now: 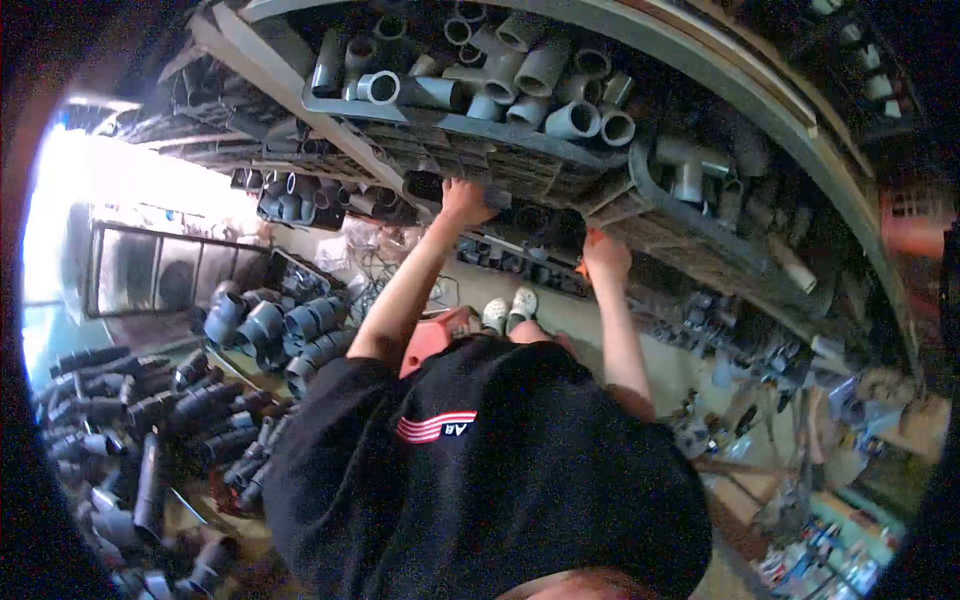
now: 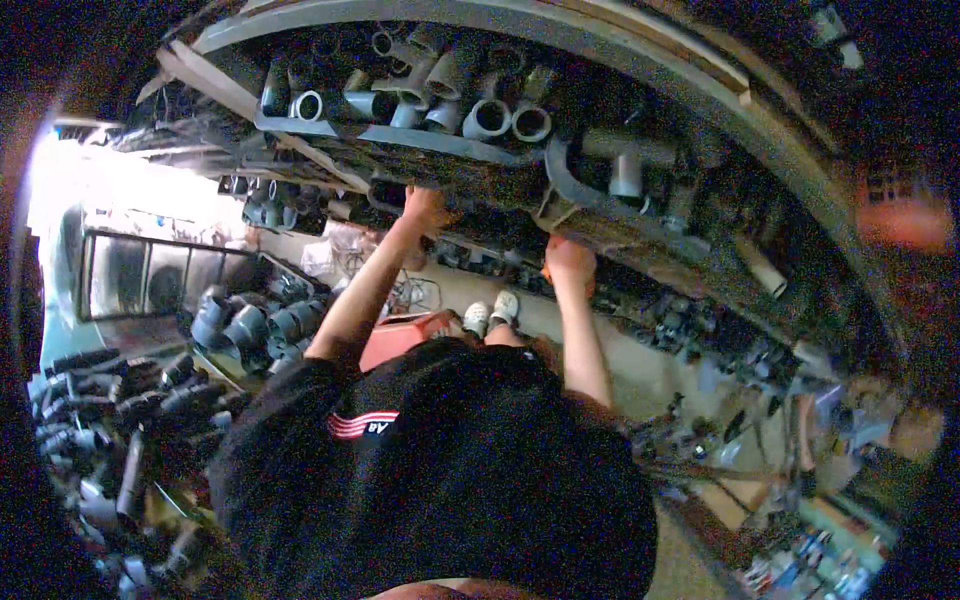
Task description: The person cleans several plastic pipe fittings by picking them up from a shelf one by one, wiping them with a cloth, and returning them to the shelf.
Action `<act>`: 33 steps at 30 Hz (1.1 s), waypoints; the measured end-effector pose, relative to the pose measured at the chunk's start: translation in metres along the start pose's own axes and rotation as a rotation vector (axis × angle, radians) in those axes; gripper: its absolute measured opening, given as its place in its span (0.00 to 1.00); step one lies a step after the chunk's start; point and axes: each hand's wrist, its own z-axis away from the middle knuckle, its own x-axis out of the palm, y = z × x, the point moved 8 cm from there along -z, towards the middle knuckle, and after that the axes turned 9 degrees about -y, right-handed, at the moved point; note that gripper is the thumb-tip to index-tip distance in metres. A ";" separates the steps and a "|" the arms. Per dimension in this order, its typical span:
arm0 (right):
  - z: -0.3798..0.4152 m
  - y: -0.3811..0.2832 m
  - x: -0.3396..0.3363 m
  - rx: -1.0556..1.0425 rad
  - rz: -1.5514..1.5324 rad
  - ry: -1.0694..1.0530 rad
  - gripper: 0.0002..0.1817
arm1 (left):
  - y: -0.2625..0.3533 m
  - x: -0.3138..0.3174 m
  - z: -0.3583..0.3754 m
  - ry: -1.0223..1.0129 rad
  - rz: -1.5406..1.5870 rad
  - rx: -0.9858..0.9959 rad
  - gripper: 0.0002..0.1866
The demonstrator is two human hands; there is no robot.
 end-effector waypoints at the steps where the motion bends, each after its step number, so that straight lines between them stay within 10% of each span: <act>1: 0.003 0.000 -0.003 -0.017 -0.003 0.007 0.28 | 0.005 -0.003 -0.003 0.002 -0.002 -0.002 0.43; 6: 0.013 0.008 -0.023 -0.065 -0.280 0.058 0.26 | -0.020 0.036 -0.040 0.251 0.077 0.070 0.53; 7: 0.012 0.016 -0.012 -0.006 -0.412 -0.184 0.28 | -0.009 0.020 -0.021 0.248 0.046 0.123 0.38; 10: 0.001 0.045 -0.001 -0.038 -0.531 0.262 0.16 | -0.019 0.031 -0.039 0.335 0.273 0.148 0.39; 15: -0.032 0.100 0.078 0.167 -1.022 -0.061 0.23 | -0.015 0.028 -0.034 0.212 0.217 0.106 0.30; 30: -0.038 0.103 0.100 0.182 -0.950 -0.315 0.21 | -0.039 0.068 -0.038 0.268 0.221 0.010 0.26; 33: -0.034 0.092 0.093 0.199 -0.878 -0.355 0.20 | -0.013 0.031 -0.024 -0.015 0.159 -0.053 0.26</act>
